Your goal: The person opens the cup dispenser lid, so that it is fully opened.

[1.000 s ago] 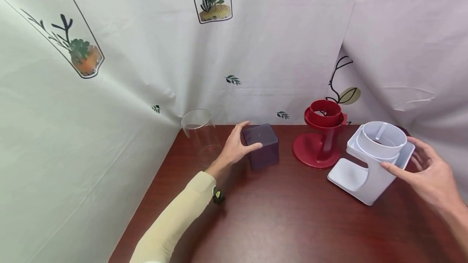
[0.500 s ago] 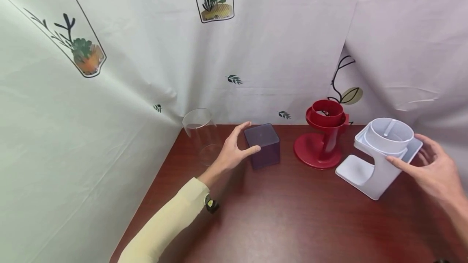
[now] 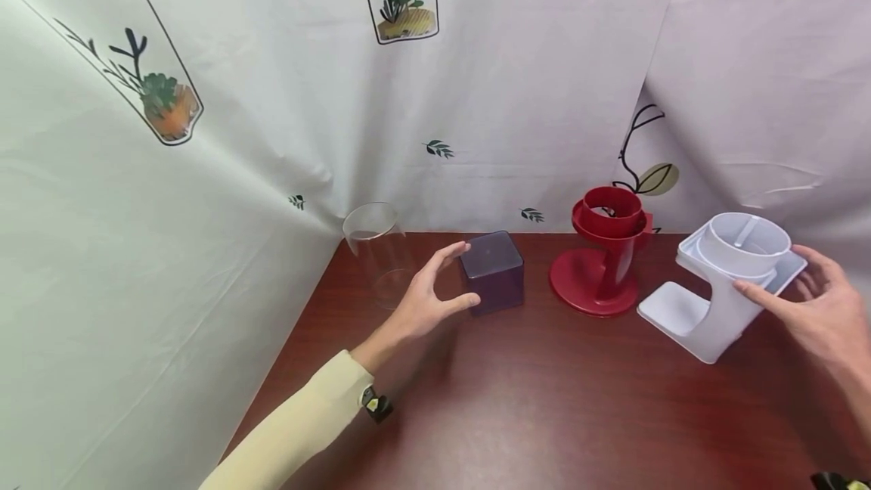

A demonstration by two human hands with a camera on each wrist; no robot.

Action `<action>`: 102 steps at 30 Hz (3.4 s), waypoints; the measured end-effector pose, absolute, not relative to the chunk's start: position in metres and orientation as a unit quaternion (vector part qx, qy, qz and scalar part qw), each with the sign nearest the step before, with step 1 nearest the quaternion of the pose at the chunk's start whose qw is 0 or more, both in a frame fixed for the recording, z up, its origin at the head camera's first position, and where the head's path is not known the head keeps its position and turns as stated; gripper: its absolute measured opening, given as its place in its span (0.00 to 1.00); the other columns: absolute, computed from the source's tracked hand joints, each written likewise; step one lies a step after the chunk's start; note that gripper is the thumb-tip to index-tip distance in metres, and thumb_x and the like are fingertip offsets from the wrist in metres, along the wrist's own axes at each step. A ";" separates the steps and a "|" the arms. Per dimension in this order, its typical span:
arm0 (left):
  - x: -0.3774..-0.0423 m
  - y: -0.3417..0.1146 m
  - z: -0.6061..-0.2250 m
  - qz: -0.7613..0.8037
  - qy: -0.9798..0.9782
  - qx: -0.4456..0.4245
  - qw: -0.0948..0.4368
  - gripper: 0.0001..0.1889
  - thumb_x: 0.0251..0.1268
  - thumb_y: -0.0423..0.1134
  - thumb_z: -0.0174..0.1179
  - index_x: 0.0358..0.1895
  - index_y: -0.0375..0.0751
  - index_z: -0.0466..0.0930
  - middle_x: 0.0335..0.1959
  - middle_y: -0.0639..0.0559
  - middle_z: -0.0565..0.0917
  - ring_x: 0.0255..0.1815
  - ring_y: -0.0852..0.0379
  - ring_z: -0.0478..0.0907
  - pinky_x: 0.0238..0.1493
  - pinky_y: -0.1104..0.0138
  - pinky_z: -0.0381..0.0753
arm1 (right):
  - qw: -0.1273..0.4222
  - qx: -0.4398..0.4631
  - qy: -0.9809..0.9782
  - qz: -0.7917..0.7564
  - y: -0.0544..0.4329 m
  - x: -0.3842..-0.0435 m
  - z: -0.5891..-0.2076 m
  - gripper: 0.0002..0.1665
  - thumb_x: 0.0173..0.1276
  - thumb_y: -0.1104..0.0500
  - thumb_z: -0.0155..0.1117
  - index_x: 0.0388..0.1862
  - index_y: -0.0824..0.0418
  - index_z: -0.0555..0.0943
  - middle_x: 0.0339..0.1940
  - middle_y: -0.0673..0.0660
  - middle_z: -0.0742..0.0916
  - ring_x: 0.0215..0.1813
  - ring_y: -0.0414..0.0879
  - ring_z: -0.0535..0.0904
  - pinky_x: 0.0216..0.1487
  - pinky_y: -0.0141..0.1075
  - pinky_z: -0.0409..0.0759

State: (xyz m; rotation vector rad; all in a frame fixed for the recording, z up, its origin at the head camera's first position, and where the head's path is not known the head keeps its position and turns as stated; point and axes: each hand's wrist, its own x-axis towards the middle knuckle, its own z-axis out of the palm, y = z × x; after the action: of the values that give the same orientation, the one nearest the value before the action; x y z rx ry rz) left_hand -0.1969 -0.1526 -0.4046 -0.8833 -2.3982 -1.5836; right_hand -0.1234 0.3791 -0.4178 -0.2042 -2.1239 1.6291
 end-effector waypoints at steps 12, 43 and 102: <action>-0.161 -0.156 -0.377 -0.529 -0.791 -0.301 0.062 0.43 0.60 0.28 0.77 0.78 0.31 0.65 0.76 0.37 0.74 0.76 0.34 0.68 0.77 0.39 0.62 | 0.245 -0.057 -0.706 0.662 0.382 -0.127 -0.420 0.44 0.63 0.77 0.72 0.67 0.42 0.68 0.56 0.34 0.79 0.60 0.25 0.75 0.57 0.12 0.69; -0.157 -0.161 -0.379 -0.526 -0.791 -0.305 0.072 0.43 0.58 0.26 0.77 0.77 0.32 0.66 0.74 0.39 0.75 0.75 0.39 0.71 0.76 0.38 0.64 | 0.242 -0.092 -0.802 0.538 0.366 -0.107 -0.422 0.54 0.67 0.67 0.74 0.87 0.57 0.56 0.67 0.36 0.75 0.68 0.23 0.70 0.64 0.13 0.65; -0.148 -0.201 -0.379 -0.523 -0.814 -0.245 0.064 0.43 0.60 0.27 0.77 0.79 0.38 0.66 0.76 0.45 0.74 0.76 0.45 0.70 0.74 0.49 0.71 | 0.278 0.017 -0.650 0.708 0.363 -0.112 -0.415 0.59 0.66 0.83 0.61 0.89 0.60 0.45 0.89 0.57 0.49 0.87 0.42 0.42 0.78 0.22 0.43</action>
State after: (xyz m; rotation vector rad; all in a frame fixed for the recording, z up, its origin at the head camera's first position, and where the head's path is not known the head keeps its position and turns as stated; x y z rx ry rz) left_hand -0.1478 -0.2006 -0.3791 -0.7414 -2.4570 -1.5804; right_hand -0.1119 0.3629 -0.4150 0.0455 -1.7435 1.8992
